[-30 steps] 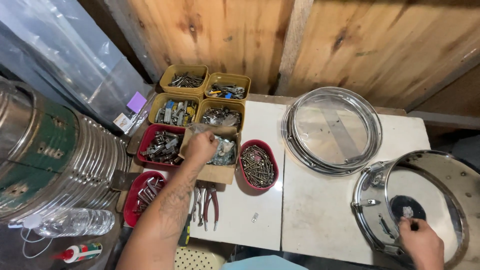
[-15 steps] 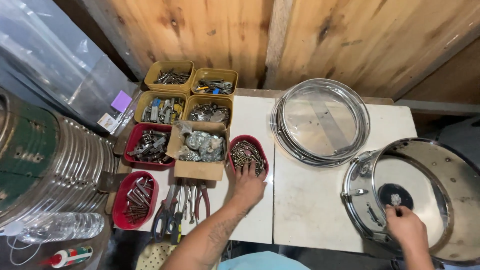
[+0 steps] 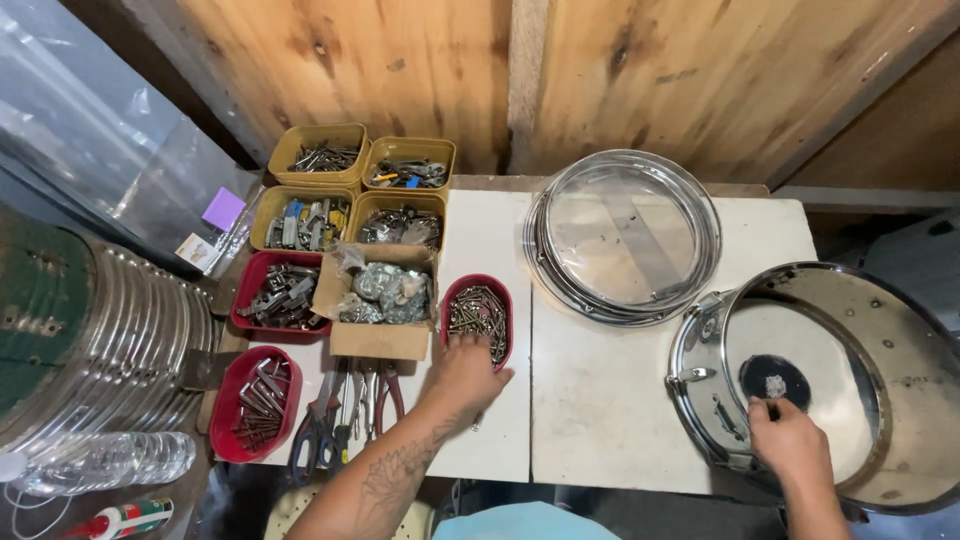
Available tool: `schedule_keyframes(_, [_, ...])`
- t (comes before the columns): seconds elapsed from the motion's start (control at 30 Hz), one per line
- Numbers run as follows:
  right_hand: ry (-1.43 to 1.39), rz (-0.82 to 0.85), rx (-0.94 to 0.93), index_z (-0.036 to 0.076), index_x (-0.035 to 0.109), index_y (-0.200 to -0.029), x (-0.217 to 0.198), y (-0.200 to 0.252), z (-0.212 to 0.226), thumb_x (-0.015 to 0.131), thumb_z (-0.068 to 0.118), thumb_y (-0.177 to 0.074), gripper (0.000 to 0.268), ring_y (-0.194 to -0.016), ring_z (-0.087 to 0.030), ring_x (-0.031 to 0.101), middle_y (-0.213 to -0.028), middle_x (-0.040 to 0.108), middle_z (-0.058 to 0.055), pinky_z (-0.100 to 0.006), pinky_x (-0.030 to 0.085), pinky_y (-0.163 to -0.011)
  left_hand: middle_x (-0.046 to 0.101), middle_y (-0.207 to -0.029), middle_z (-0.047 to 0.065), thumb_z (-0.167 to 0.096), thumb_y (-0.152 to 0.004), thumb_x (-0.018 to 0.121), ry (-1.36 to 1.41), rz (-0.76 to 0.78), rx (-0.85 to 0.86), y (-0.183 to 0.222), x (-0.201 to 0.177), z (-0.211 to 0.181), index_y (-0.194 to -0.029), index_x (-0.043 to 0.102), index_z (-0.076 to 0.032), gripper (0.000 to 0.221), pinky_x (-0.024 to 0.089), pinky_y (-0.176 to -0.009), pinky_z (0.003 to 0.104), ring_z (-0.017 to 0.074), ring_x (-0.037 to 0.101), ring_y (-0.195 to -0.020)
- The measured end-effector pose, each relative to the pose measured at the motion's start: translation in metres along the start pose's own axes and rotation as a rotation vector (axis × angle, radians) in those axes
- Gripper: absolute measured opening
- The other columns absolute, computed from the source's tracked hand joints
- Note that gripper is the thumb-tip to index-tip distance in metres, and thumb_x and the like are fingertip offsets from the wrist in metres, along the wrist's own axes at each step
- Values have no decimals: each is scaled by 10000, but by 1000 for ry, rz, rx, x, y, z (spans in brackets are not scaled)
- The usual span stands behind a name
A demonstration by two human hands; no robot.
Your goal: Searching for specific hardware in bins and assembling components for a snare drum
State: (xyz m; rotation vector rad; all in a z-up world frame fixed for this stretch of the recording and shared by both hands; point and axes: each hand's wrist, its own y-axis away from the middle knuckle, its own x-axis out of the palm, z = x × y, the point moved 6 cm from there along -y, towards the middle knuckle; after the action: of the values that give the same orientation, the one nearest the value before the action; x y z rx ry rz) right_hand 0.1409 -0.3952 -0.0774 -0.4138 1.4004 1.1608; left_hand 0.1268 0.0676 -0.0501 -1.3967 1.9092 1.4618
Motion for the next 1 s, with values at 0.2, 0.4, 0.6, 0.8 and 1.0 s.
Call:
schedule_keyframes(0.2, [11,5,-26,51,744,-1157,2,-4,-1,437,463,-1000,536,-1149,-520,647,-1171,743,-342,-501,493,-956,-211,-1680,264,-580,-864,774,113,78,-196,-28,-8,-8,-1648,-5,-102,1204,-8,-1284,503,410,-161,-1568])
schedule_keyframes(0.4, [6,-17,-50,78,753,-1167,10,-12,-10,456,484,-1003,529,-1136,-510,657,-1131,761,-321,-493,498,-956,32,-1727,138,-358,-963,693,75,-31,-7,-48,6,-8,-1572,260,-1,829,90,-1283,529,352,-25,-1590])
schedule_keyframes(0.6, [-30,38,-5,44,724,-1220,-4,8,6,427,466,-1012,557,-1166,-519,637,-1196,729,-344,-516,490,-961,137,-1692,207,-211,-970,631,-82,-40,268,-55,30,-2,-1560,276,31,730,87,-1288,446,370,112,-1568])
schedule_keyframes(0.8, [2,53,-8,61,717,-1268,-1,1,3,419,469,-999,572,-1176,-514,643,-1219,731,-332,-513,500,-970,293,-1629,251,-169,-864,677,-293,-45,589,-42,40,11,-1472,446,27,679,155,-1266,523,402,253,-1518])
schedule_keyframes(1.0, [15,17,-32,73,742,-1199,7,-9,-6,442,481,-1014,540,-1143,-513,660,-1159,754,-327,-515,502,-955,-97,-1707,224,-471,-929,739,-16,-12,76,-11,0,-7,-1619,83,-26,1050,94,-1267,546,370,-20,-1579])
